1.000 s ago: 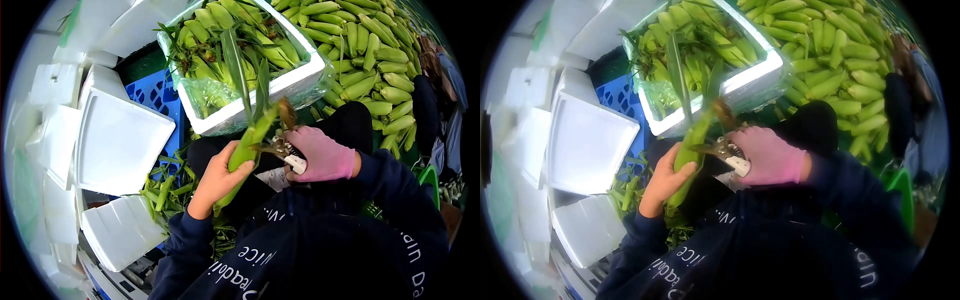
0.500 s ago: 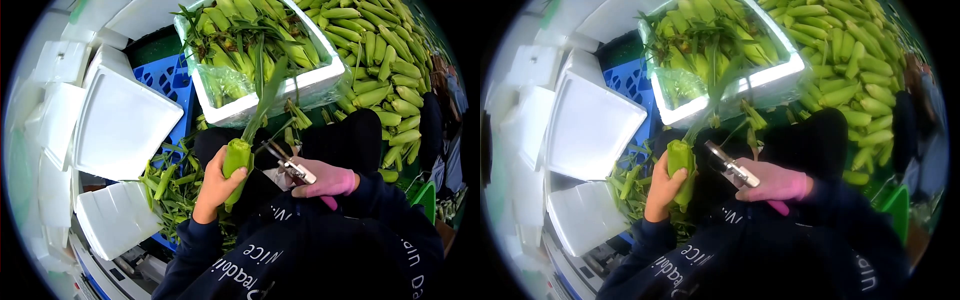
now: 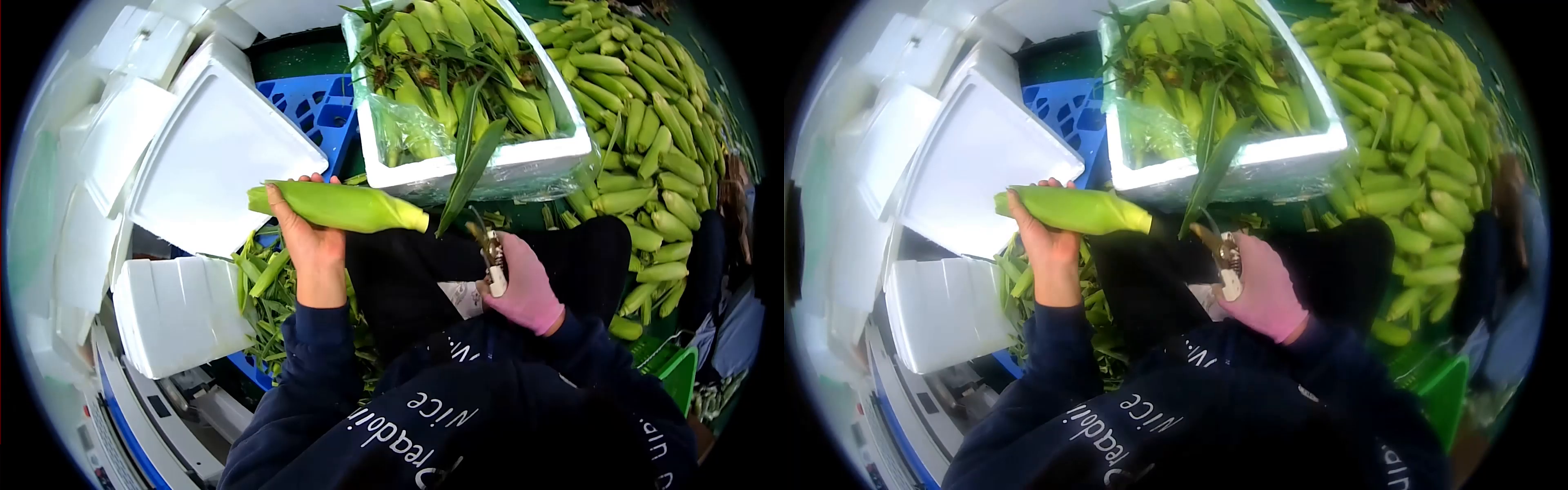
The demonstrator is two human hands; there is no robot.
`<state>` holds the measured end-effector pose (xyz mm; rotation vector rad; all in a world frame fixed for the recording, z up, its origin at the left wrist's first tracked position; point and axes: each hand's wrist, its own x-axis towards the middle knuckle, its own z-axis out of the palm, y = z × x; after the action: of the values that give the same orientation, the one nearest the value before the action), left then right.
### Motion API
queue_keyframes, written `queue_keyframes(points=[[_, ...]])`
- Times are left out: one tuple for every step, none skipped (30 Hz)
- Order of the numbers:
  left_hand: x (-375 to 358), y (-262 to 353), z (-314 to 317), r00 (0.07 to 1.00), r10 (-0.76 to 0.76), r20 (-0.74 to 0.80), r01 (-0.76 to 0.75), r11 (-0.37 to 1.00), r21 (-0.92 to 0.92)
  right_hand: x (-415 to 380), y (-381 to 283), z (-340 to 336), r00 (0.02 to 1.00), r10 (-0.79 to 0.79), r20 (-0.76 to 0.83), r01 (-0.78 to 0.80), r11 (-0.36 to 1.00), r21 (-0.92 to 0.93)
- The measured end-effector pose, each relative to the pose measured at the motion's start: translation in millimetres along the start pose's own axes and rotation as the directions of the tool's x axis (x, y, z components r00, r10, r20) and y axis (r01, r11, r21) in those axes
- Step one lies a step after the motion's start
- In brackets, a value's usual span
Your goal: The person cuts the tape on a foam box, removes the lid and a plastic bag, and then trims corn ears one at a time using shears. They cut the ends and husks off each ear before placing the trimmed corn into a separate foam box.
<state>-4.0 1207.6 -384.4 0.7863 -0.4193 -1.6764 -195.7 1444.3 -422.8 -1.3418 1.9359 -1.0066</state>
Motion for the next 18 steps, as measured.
queue_keyframes(points=[[0,-4,0,0.998,-0.045,-0.034,0.043,0.997,-0.062,0,2,3,0.999,-0.026,-0.036,0.021,0.992,-0.121],[-1,-12,-1,0.995,-0.064,-0.08,0.058,0.995,-0.084,0,2,8,1.0,-0.004,-0.017,0.003,0.997,-0.08],[-5,-24,-1,0.988,-0.09,-0.125,0.077,0.992,-0.104,2,-2,12,1.0,0.003,-0.014,-0.004,0.995,-0.095],[-11,-36,-1,0.981,-0.14,-0.137,0.12,0.982,-0.146,5,-9,14,0.999,-0.022,-0.046,0.018,0.996,-0.086],[-15,-51,-7,0.977,-0.134,-0.164,0.112,0.984,-0.141,9,-16,16,0.996,-0.043,-0.079,0.037,0.996,-0.078],[-25,-63,-7,0.972,-0.15,-0.181,0.124,0.981,-0.149,16,-23,16,0.998,0.004,-0.056,-0.01,0.994,-0.107],[-36,-73,-7,0.967,-0.165,-0.196,0.135,0.978,-0.158,19,-24,20,0.994,0.022,-0.109,-0.028,0.998,-0.052],[-44,-83,-12,0.982,-0.127,-0.137,0.113,0.988,-0.105,21,-25,25,0.988,0.03,-0.154,-0.04,0.997,-0.066],[-45,-90,-17,0.986,-0.107,-0.126,0.091,0.988,-0.123,22,-23,27,0.98,0.033,-0.196,-0.05,0.995,-0.081],[-44,-95,-21,0.99,-0.083,-0.116,0.067,0.988,-0.14,21,-20,27,0.984,0.07,-0.166,-0.078,0.996,-0.046],[-43,-98,-25,0.993,-0.06,-0.103,0.043,0.987,-0.155,19,-18,29,0.985,0.106,-0.138,-0.108,0.994,-0.009],[-44,-99,-26,0.997,-0.054,-0.06,0.044,0.986,-0.16,17,-16,30,0.984,0.142,-0.106,-0.14,0.99,0.028],[-47,-100,-26,0.997,-0.037,-0.066,0.026,0.988,-0.155,15,-16,30,0.982,0.152,-0.114,-0.147,0.988,0.047],[-50,-103,-26,0.997,-0.02,-0.073,0.009,0.989,-0.148,12,-15,31,0.979,0.162,-0.12,-0.155,0.986,0.067],[-52,-105,-27,0.997,-0.002,-0.079,-0.01,0.99,-0.142,10,-14,31,0.977,0.171,-0.127,-0.16,0.983,0.087],[-52,-104,-25,0.995,-0.023,-0.097,0.009,0.99,-0.144,8,-10,32,0.982,0.155,-0.108,-0.144,0.984,0.108],[-52,-102,-24,0.992,-0.047,-0.114,0.03,0.989,-0.145,5,-2,34,0.986,0.141,-0.09,-0.128,0.983,0.13],[-51,-100,-25,0.989,-0.069,-0.133,0.049,0.988,-0.148,2,5,32,0.99,0.125,-0.07,-0.113,0.982,0.152]])
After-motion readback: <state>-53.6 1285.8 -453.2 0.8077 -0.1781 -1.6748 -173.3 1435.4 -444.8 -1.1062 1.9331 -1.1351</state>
